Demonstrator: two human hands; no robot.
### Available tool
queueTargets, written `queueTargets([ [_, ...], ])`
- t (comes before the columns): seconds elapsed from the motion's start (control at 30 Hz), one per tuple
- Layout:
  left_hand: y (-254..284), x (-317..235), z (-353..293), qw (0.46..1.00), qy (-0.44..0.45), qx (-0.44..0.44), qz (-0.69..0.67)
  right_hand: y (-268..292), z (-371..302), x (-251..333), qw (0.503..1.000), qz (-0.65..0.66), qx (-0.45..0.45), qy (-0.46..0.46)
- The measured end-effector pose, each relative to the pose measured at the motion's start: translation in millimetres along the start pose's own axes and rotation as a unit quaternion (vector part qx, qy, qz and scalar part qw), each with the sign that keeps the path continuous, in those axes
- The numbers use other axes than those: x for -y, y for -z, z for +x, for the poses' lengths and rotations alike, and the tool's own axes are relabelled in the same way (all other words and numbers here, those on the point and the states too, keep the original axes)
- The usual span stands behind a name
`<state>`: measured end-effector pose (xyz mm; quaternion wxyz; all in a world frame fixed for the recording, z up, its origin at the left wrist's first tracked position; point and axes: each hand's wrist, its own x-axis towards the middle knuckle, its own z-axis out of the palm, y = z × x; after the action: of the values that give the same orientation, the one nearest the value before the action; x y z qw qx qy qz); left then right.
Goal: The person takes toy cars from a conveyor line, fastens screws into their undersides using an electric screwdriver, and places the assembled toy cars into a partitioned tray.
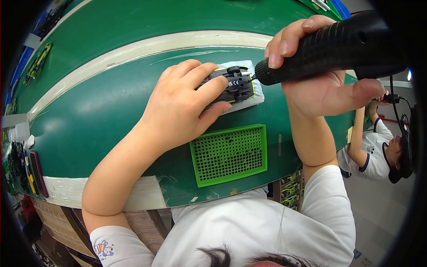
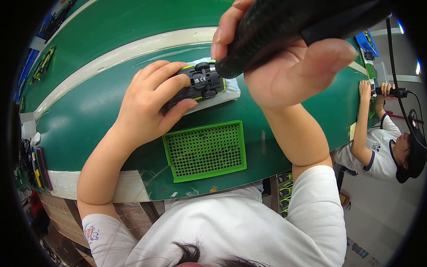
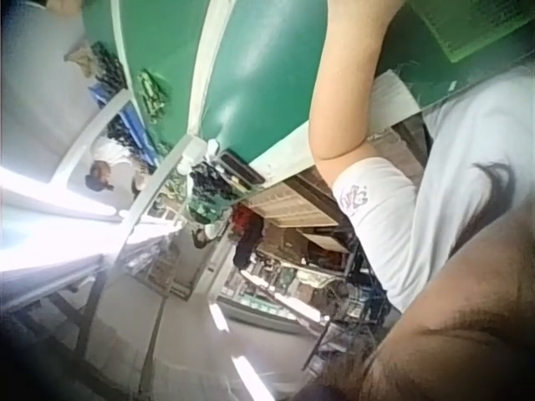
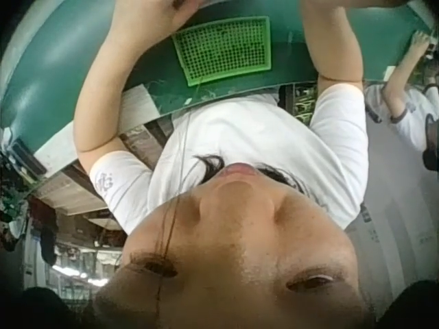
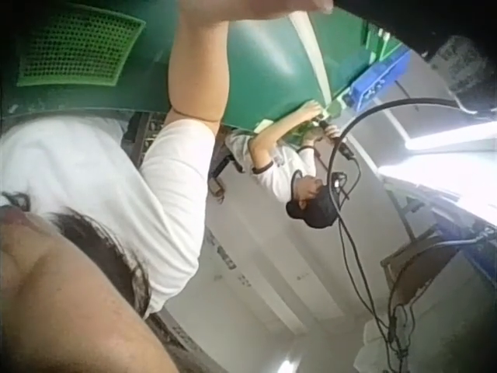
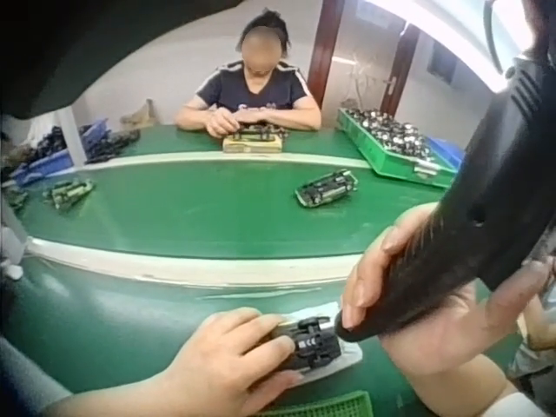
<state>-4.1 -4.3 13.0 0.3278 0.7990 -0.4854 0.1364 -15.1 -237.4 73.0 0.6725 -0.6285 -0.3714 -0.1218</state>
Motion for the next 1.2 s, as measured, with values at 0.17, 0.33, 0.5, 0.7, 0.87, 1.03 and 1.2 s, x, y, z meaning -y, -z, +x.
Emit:
queueTargets([
  [0.17,0,0,0,1.000,0.002,0.000,-0.002,2,5,-9,0.997,0.069,0.023,-0.025],
  [0.33,1,2,-2,1.000,0.000,0.002,0.003,-2,9,-10,0.997,0.041,0.064,-0.008],
  [0.5,2,5,-5,1.000,0.004,-0.001,0.005,5,4,-22,0.994,0.098,0.048,-0.019],
  [0.7,-1,8,-13,1.000,0.018,-0.010,0.011,-8,5,-13,1.000,-0.004,0.028,-0.003],
  [0.87,-12,8,-4,0.999,-0.013,-0.026,-0.014,-38,-8,36,0.997,0.075,-0.023,-0.013],
  [1.03,-9,14,-14,0.999,-0.008,-0.041,-0.006,-102,-38,35,0.988,0.112,-0.067,-0.081],
  [1.2,-17,14,-7,0.997,-0.029,-0.061,-0.025,-113,-51,34,0.988,0.097,-0.092,-0.082],
])
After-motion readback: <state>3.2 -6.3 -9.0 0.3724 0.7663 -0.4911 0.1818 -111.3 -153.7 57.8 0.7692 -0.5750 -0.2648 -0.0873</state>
